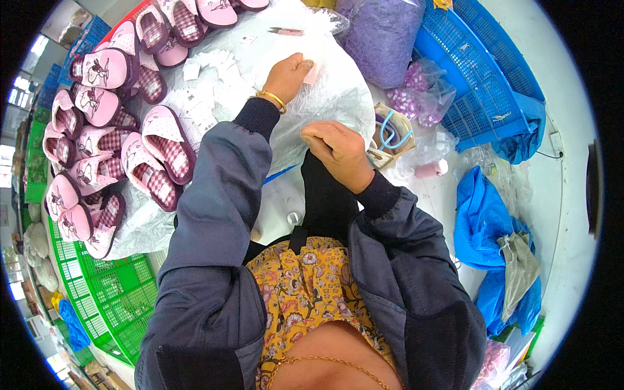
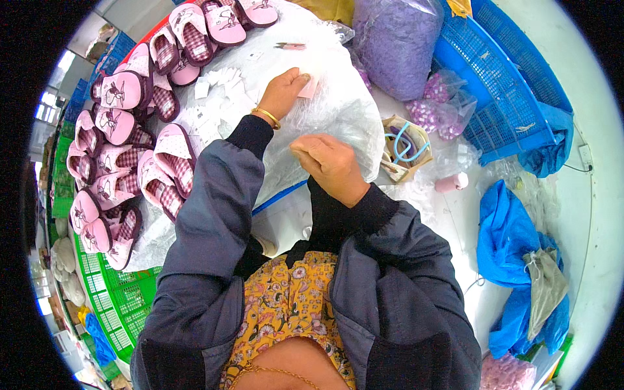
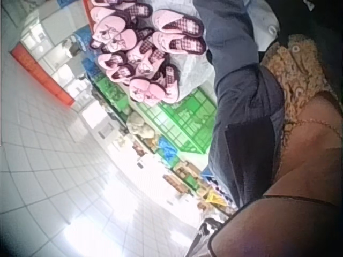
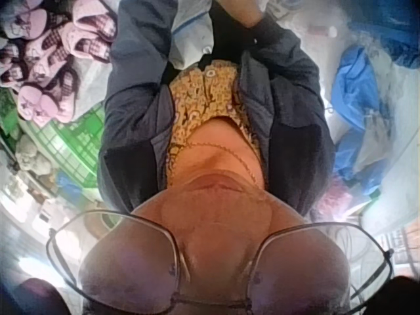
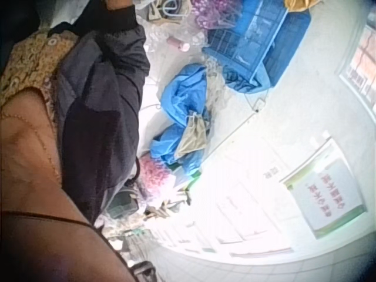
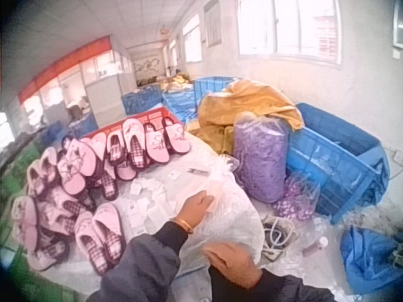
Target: The person repeatedly picks up small white tags, folds them, and attaches them to pairs of pink and maroon slippers on a table. The person handles the slippers and tags one at a time, placing the tagged pairs back on the table.
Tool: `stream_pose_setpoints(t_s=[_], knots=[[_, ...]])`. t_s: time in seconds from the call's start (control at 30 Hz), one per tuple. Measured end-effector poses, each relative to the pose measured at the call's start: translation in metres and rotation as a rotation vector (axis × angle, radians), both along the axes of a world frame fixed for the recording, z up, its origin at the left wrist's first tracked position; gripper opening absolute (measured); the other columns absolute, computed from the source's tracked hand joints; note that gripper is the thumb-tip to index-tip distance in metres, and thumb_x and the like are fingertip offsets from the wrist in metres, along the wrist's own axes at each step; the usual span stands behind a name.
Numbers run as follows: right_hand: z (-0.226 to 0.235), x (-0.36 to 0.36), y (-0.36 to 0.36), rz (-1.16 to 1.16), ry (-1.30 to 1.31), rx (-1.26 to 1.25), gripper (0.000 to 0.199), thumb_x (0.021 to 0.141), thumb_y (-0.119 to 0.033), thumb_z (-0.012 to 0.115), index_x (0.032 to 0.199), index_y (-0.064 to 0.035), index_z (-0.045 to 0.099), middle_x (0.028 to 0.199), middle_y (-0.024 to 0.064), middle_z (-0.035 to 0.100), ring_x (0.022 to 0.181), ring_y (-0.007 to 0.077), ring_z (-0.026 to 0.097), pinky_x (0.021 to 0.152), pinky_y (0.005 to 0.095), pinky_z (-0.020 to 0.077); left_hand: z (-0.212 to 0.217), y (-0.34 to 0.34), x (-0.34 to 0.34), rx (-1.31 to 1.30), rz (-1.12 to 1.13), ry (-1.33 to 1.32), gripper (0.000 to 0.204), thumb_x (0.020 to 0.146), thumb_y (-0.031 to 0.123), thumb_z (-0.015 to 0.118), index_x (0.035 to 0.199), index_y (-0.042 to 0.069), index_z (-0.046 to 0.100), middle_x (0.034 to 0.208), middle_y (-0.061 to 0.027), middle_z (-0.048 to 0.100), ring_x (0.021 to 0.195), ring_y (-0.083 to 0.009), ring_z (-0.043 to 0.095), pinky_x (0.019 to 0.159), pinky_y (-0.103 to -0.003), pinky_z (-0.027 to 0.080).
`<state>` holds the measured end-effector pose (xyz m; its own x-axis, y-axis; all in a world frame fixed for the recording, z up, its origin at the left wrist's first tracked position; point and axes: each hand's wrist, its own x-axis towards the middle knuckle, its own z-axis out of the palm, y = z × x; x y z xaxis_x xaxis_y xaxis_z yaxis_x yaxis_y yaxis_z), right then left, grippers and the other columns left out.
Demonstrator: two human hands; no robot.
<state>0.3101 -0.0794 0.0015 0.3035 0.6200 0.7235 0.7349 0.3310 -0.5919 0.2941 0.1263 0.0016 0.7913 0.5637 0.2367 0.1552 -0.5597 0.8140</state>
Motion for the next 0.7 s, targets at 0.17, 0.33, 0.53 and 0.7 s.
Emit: stream_pose_setpoints(t_s=[0.17,0.33,0.53,0.7], knots=[[-0.002,0.001,-0.009,0.044,0.143,-0.042,0.014,0.08,0.0,0.07,0.093,-0.0033,0.067,0.086,0.0089,0.068,0.076,0.0214,0.066,0.069,0.0291,0.0523,-0.004,0.002,0.002,0.013,-0.003,-0.029,0.031,0.095,0.028,0.054,0.083,0.0,0.055,0.068,-0.0144,0.052,0.063,-0.0249,0.049,0.064,-0.037,0.042],[-0.006,-0.004,-0.023,-0.008,0.518,-0.194,0.01,0.086,-0.002,0.068,0.095,-0.0012,0.067,0.085,0.0049,0.067,0.075,0.011,0.061,0.07,0.0248,0.0498,-0.008,0.004,0.003,0.033,-0.005,-0.046,0.032,0.095,0.029,0.054,0.083,0.0,0.054,0.068,-0.0149,0.053,0.063,-0.0259,0.05,0.064,-0.038,0.042],[-0.015,-0.004,-0.03,-0.052,0.449,-0.125,0.01,0.086,-0.001,0.068,0.096,-0.0014,0.068,0.09,0.0056,0.069,0.079,0.0119,0.063,0.073,0.0244,0.0501,-0.007,0.005,0.002,0.01,-0.016,0.034,0.029,0.097,0.027,0.054,0.093,-0.002,0.06,0.077,-0.0109,0.06,0.071,-0.0191,0.055,0.068,-0.032,0.045],[-0.003,-0.007,-0.036,0.051,0.392,-0.112,0.01,0.085,-0.003,0.067,0.095,-0.0025,0.066,0.095,0.0083,0.068,0.084,0.0204,0.065,0.075,0.029,0.0512,-0.007,0.002,0.002,-0.001,0.0,0.028,0.03,0.096,0.028,0.054,0.093,-0.001,0.06,0.076,-0.0107,0.06,0.07,-0.0188,0.055,0.068,-0.031,0.045]])
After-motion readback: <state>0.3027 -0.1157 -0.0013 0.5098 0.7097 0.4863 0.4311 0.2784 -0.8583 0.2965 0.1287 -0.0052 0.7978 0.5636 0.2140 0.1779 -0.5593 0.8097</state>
